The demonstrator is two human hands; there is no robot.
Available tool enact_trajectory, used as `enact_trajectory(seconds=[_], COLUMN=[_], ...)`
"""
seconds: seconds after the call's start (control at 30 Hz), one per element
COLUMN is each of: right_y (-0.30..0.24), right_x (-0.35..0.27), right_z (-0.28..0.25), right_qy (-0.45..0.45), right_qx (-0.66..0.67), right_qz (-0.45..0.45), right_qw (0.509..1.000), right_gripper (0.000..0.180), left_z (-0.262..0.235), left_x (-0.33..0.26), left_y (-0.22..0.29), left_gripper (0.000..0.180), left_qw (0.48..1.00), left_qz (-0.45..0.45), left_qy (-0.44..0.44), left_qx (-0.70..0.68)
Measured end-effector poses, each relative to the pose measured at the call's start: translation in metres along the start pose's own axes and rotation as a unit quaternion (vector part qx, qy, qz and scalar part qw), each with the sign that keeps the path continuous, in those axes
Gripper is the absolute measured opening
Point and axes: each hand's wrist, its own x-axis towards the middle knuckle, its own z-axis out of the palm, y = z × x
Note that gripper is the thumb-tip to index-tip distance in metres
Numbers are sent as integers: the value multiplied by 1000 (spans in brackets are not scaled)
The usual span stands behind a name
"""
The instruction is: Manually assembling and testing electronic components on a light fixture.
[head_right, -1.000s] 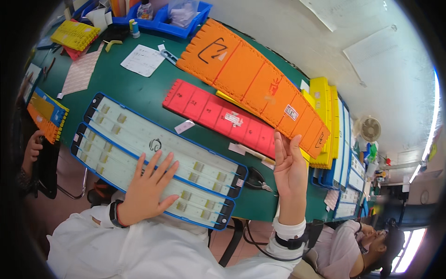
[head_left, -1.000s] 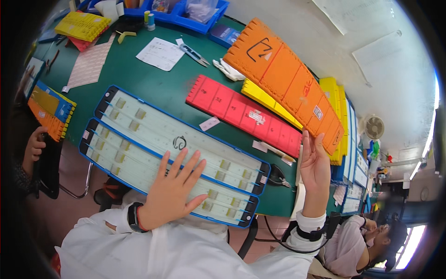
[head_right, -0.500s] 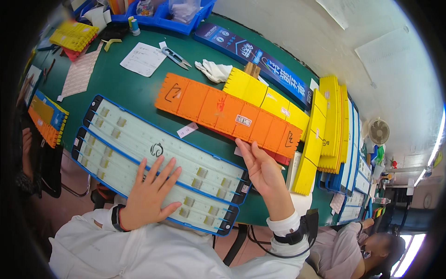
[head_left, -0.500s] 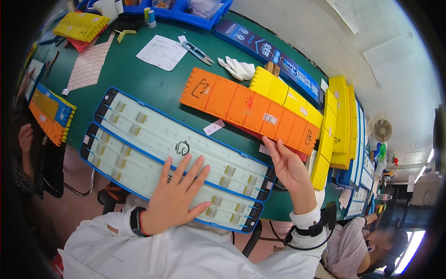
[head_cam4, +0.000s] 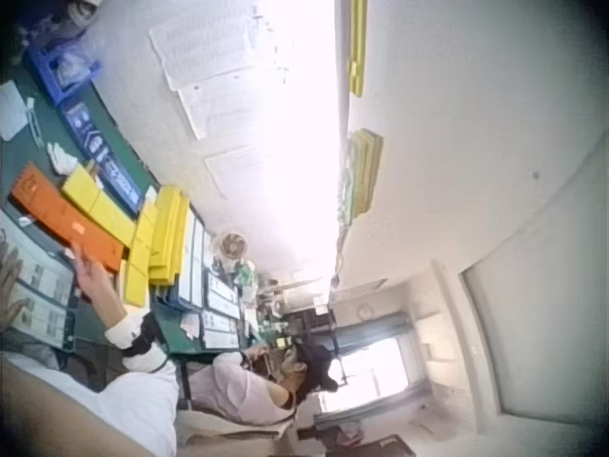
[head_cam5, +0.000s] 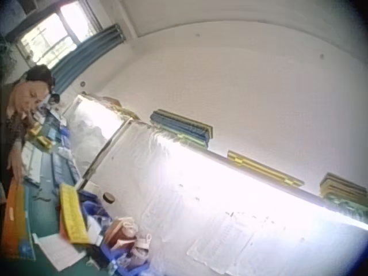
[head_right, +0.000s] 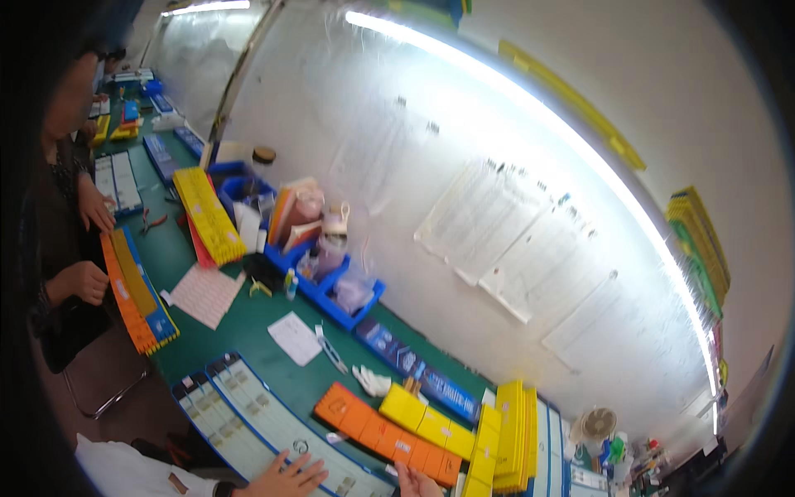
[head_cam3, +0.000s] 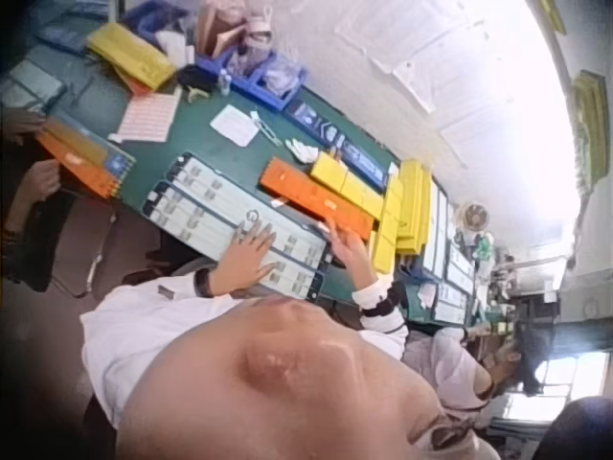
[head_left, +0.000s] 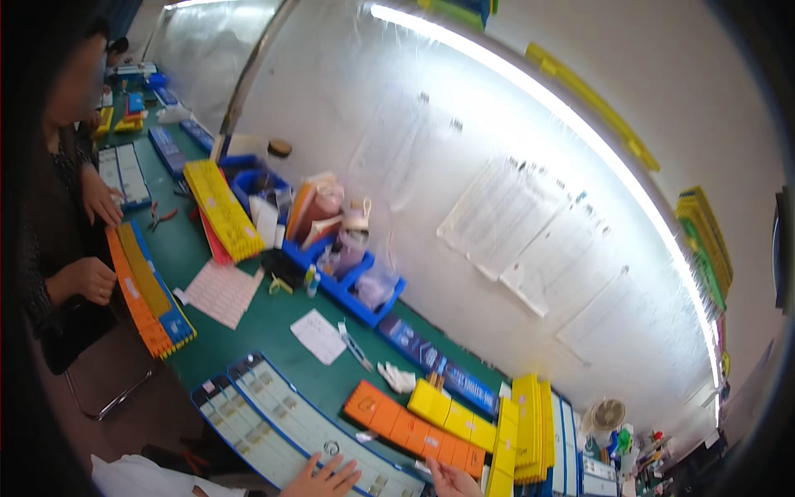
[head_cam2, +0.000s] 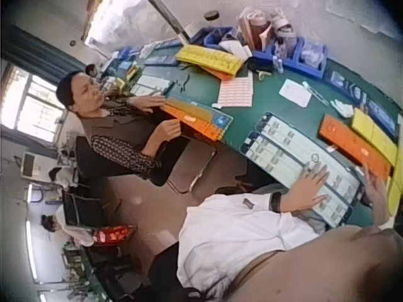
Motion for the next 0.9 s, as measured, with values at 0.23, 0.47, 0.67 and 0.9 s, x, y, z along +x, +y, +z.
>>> enact_trajectory(seconds=[0.23, 0.47, 0.67, 0.9], right_y=[336, 512, 627, 777], right_x=[11, 16, 103, 138], right_z=[61, 49, 161, 295], right_qy=[-74, -266, -266, -335], right_qx=[-740, -815, -834, -696], right_qz=[-329, -387, -364, -598], right_qw=[582, 340, 317, 216], right_gripper=[34, 38, 46, 41], left_z=[12, 8, -5, -55], left_x=[-4, 17, -20, -48], left_y=[-6, -17, -45, -134], left_gripper=[63, 53, 45, 45], left_qw=[996, 986, 921, 979], left_qz=[10, 106, 368, 69], left_qy=[57, 91, 97, 175], left_qx=[-71, -93, -87, -82])
